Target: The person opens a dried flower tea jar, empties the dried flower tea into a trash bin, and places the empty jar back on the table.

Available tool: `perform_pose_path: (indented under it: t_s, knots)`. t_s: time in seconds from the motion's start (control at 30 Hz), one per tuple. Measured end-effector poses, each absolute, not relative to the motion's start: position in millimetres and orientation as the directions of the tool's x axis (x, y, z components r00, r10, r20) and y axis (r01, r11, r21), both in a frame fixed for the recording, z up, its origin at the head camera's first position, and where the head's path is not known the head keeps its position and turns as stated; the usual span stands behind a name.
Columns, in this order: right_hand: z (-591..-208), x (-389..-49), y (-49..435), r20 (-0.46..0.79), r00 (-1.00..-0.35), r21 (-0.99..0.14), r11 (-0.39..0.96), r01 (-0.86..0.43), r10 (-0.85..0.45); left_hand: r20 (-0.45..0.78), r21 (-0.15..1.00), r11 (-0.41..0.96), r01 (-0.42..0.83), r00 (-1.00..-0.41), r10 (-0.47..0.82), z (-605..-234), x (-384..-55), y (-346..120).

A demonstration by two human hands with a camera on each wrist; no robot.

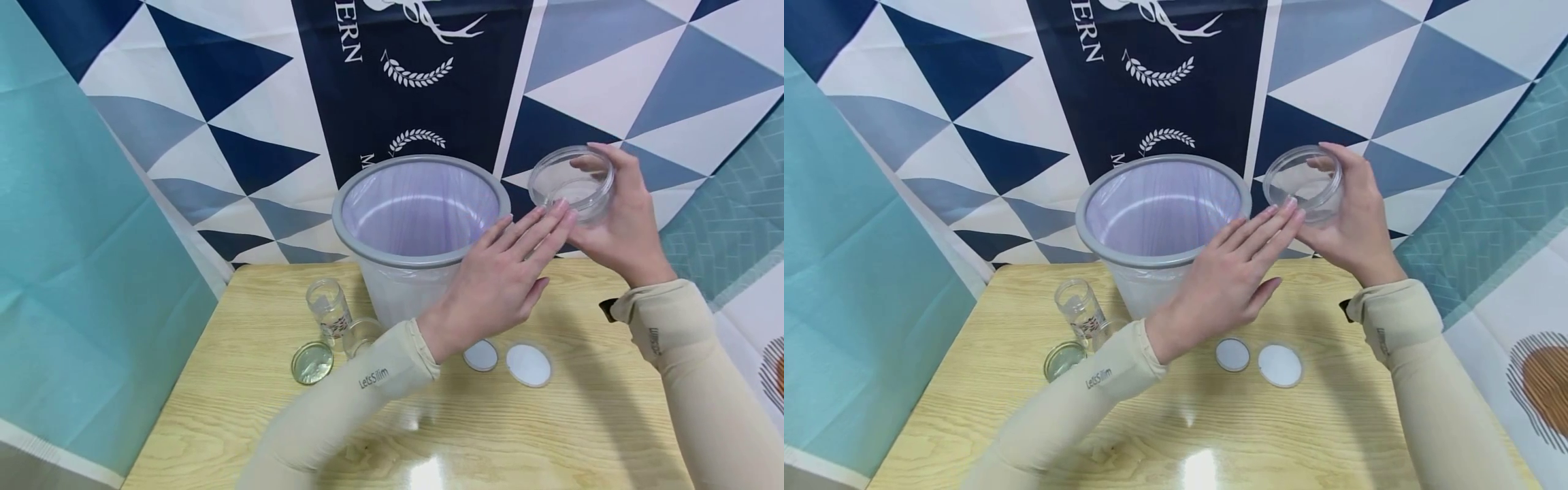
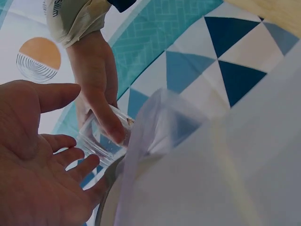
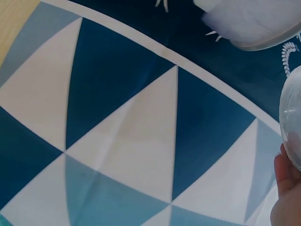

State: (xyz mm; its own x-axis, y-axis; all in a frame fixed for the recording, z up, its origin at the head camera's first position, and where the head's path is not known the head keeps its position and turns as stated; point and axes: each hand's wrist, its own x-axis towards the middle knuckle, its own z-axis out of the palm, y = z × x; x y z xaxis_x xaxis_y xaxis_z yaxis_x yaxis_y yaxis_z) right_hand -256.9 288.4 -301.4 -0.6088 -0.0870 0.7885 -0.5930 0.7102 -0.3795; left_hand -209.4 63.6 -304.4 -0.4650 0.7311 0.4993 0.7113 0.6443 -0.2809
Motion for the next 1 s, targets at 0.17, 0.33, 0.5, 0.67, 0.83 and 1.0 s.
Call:
perform_pose_path:
  t_s: [0.17,0.33,0.5,0.67,0.83,1.0]
  knots:
    - [-317.6,-260.1,293.8,0.771,-0.634,-0.415,0.699,-0.582,-0.070,0.479,-0.303,0.671,0.677,-0.500,0.721,-317.3,-210.3,72.6]
    - [-329.9,-260.9,297.1,0.744,-0.666,-0.441,0.709,-0.551,-0.055,0.458,-0.390,0.690,0.610,-0.521,0.720,-327.1,-208.8,84.6]
    - [-338.1,-260.8,301.0,0.733,-0.680,-0.461,0.709,-0.533,-0.035,0.445,-0.423,0.678,0.602,-0.514,0.734,-336.5,-206.2,96.9]
    - [-345.3,-262.2,304.8,0.729,-0.683,-0.488,0.680,-0.547,-0.026,0.423,-0.410,0.678,0.610,-0.532,0.734,-345.3,-207.0,103.9]
    - [-356.9,-264.3,309.0,0.712,-0.702,-0.512,0.676,-0.530,-0.012,0.408,-0.407,0.677,0.613,-0.540,0.736,-354.7,-210.2,107.0]
    - [-370.4,-263.9,312.1,0.657,-0.753,-0.536,0.711,-0.455,0.013,0.401,-0.413,0.662,0.625,-0.528,0.748,-368.3,-212.3,111.8]
